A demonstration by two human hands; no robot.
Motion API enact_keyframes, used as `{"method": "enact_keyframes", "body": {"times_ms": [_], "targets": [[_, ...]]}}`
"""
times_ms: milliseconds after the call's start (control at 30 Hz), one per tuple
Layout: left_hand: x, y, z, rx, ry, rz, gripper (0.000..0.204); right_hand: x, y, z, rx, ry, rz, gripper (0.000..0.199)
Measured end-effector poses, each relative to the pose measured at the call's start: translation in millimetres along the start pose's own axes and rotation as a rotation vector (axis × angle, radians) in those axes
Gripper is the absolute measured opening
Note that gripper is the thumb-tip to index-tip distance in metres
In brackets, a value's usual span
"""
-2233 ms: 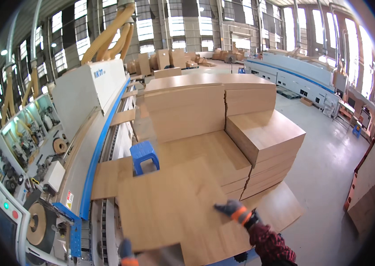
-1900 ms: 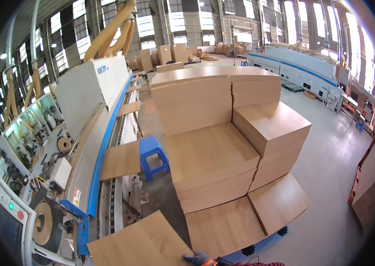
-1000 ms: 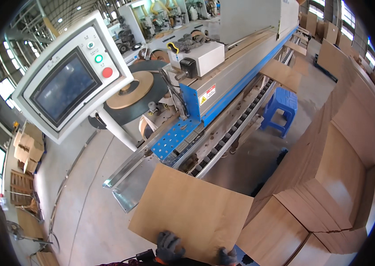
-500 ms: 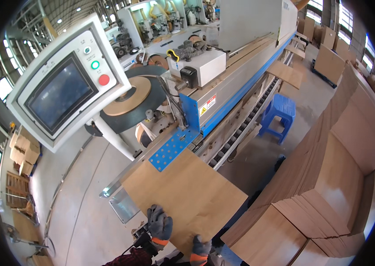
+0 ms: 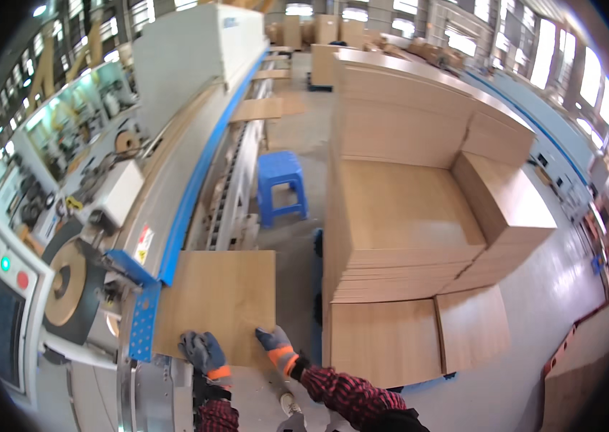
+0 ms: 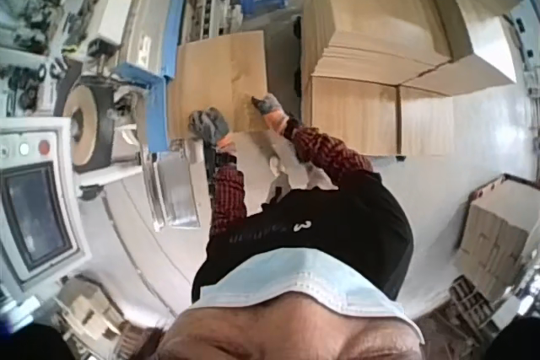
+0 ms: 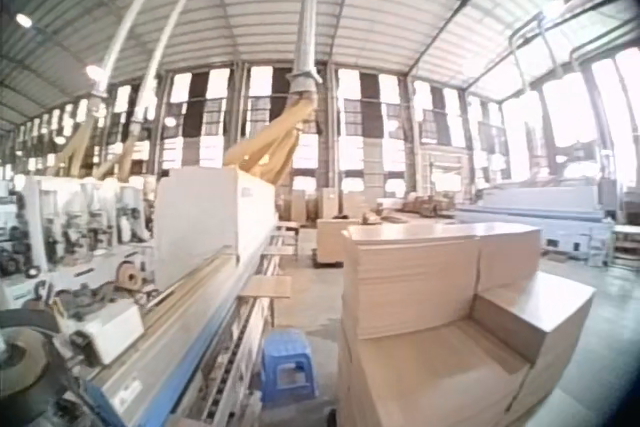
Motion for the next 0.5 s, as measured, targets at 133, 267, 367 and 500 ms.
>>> {"method": "enact_keyframes", "body": {"times_ms": [133,267,367,500], "targets": [[-48.2,-8.3,16.0,0.196,0.19,-0.062,0.025,65.1,113.4,44.5,-0.248,0.677,-0.501,0.025],[-99.6,-65.3,-11.9,0.504,0.298,-0.433,0.042,160.2,330.9,64.3,-0.707,0.914,-1.698,0.029],[-221.3,-76.2,-27.9,0.847,0.103,-0.58,0.047,178.7,495.9,82.5,-1.089,0.356,-1.485,0.054],[-328.4,-97.3,-32.8,1.013,0.057,-0.877,0.053,167.6,552.0,102.7,-0.991,-0.038,-1.408,0.065]]}}
Point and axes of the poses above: each hand's wrist, its own z-axis towards the middle knuckle, its own y-axis out of the back of the hand, x = y × z, the point moved 4 cm from there along z, towards the middle knuckle, and after that the axes turned 12 degrees about y, right-handed, at the moved point
